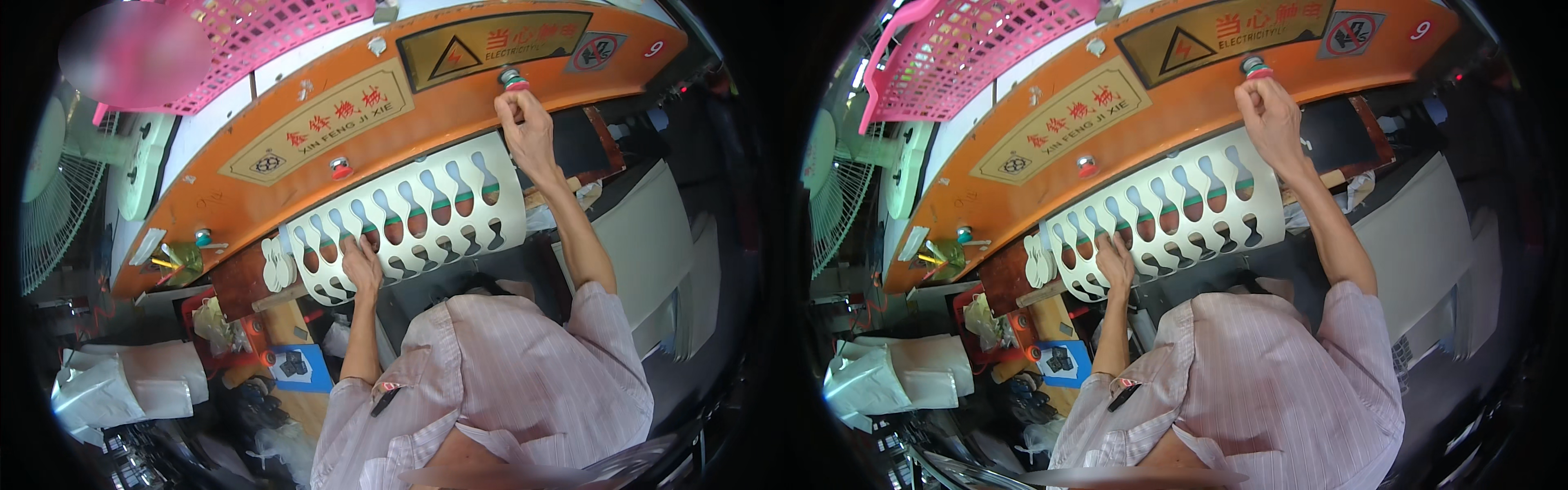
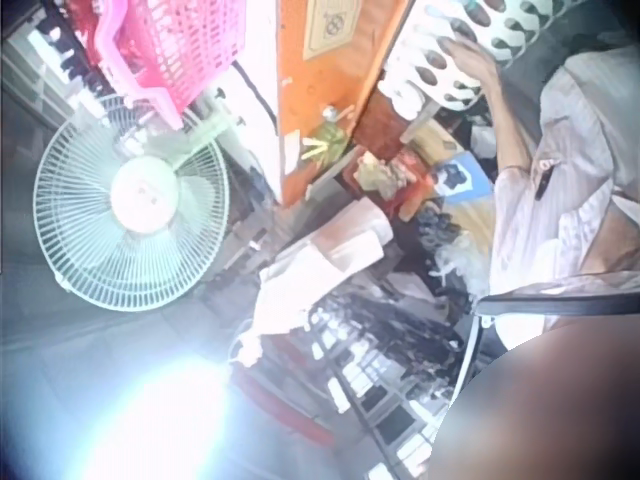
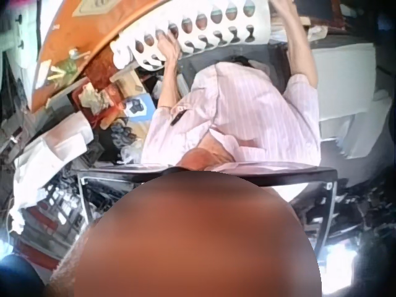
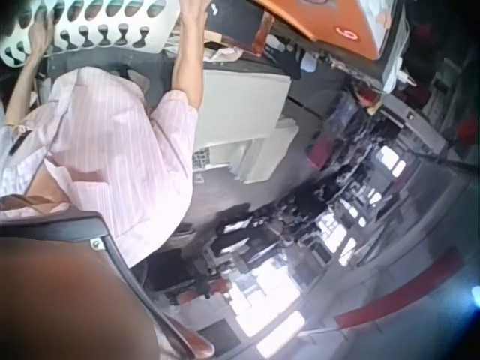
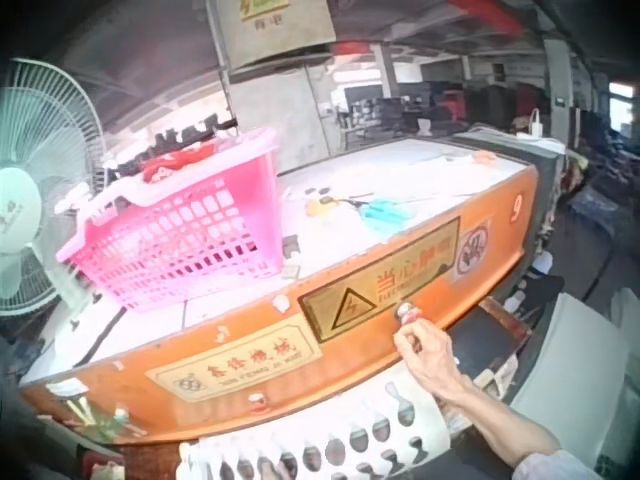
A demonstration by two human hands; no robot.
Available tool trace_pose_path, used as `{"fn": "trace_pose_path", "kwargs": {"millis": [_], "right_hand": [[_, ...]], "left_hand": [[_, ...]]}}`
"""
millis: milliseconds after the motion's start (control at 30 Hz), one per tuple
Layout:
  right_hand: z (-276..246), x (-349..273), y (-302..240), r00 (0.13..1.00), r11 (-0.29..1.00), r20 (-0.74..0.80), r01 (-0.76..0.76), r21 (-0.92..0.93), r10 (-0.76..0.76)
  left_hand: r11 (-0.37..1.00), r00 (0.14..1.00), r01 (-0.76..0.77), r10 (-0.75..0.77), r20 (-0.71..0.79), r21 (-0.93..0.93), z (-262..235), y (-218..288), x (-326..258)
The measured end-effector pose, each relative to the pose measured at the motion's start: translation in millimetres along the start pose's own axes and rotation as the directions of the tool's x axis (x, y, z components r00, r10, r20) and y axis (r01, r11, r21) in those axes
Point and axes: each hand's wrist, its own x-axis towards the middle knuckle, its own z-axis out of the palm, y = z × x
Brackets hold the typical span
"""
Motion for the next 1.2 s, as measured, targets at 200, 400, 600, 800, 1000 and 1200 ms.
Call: {"fn": "trace_pose_path", "kwargs": {"millis": [200,400,600,800,1000,1200], "right_hand": [[-24,-90,44,0.983,0.969,0.003,-0.182,-0.170,0.185],[-3,-153,66,0.947,0.885,-0.009,-0.304,-0.353,0.322],[4,-165,74,0.969,0.913,-0.030,-0.243,-0.328,0.247],[2,-177,78,0.952,0.882,0.043,-0.262,-0.391,0.302],[-10,-188,52,0.762,0.750,0.103,-0.589,-0.301,0.640],[47,-159,10,0.940,0.964,0.245,-0.193,-0.184,0.235]], "left_hand": [[1.000,1.000,0.009,-0.009,-0.018,0.008,3,4,9],[0.999,1.000,0.009,-0.008,-0.030,0.039,5,0,13],[1.000,0.999,0.022,-0.023,0.024,0.021,-3,0,10],[1.000,1.000,0.027,-0.027,0.013,-0.002,-2,-5,-3],[0.941,0.987,0.161,-0.158,0.035,-0.297,-17,-6,-46],[0.960,0.973,-0.230,0.225,-0.048,-0.160,-13,34,-9]]}}
